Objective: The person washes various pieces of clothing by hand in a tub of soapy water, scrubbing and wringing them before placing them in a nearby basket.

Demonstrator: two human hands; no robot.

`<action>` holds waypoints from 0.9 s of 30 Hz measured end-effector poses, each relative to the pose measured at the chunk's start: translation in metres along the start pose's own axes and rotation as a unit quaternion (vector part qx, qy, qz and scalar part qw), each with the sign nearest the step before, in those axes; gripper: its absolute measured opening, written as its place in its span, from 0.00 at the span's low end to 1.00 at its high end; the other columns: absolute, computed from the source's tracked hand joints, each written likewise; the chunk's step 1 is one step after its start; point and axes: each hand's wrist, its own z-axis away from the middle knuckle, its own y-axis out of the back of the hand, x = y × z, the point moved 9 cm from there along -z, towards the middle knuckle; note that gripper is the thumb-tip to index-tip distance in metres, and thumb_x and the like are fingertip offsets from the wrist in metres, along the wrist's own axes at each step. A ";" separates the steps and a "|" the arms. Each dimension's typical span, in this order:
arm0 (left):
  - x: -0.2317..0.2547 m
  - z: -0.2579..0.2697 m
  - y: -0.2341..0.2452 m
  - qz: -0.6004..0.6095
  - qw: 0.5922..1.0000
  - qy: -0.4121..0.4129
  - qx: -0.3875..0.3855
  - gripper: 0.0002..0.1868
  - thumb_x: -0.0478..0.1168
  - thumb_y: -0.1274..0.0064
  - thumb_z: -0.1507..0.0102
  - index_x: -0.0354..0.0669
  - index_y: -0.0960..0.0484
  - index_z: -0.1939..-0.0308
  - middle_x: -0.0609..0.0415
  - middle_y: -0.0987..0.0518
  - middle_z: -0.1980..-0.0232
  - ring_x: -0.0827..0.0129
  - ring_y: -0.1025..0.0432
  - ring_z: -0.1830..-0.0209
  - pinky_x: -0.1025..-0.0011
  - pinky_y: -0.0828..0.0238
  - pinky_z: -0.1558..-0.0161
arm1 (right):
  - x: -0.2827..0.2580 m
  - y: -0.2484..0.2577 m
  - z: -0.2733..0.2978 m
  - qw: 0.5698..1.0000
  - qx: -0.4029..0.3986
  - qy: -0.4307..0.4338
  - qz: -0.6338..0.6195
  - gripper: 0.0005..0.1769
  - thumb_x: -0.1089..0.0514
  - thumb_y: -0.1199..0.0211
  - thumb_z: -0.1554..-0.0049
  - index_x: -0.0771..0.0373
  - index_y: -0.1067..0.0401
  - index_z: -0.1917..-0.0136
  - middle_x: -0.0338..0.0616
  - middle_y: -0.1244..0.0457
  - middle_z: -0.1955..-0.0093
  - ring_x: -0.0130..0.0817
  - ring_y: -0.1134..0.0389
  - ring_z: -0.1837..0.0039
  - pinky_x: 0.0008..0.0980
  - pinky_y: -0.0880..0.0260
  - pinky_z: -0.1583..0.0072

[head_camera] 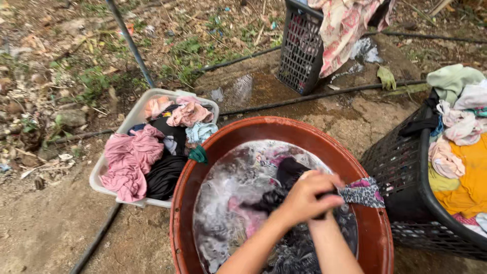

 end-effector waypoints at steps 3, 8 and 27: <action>-0.010 0.015 -0.009 -0.191 0.981 -0.008 0.026 0.19 0.46 0.35 0.43 0.37 0.27 0.75 0.46 0.25 0.71 0.56 0.28 0.66 0.58 0.31 0.58 | 0.009 0.050 0.012 0.998 0.039 0.041 0.027 0.19 0.43 0.53 0.37 0.55 0.32 0.41 0.37 0.35 0.45 0.26 0.34 0.38 0.34 0.35 0.31; -0.147 0.054 0.062 -0.141 0.947 0.225 0.182 0.14 0.44 0.45 0.35 0.36 0.23 0.68 0.44 0.24 0.71 0.61 0.30 0.75 0.62 0.33 0.68 | 0.029 0.104 -0.002 0.917 0.291 -0.083 0.259 0.21 0.42 0.39 0.38 0.57 0.31 0.40 0.36 0.36 0.49 0.31 0.37 0.49 0.37 0.39 0.48; 0.008 -0.002 0.207 -0.209 0.935 0.100 0.267 0.10 0.37 0.42 0.34 0.32 0.22 0.67 0.51 0.25 0.71 0.71 0.32 0.70 0.70 0.34 0.64 | -0.080 -0.114 -0.008 0.940 -0.016 0.040 0.340 0.31 0.59 0.41 0.40 0.50 0.47 0.27 0.44 0.37 0.31 0.38 0.35 0.30 0.45 0.40 0.28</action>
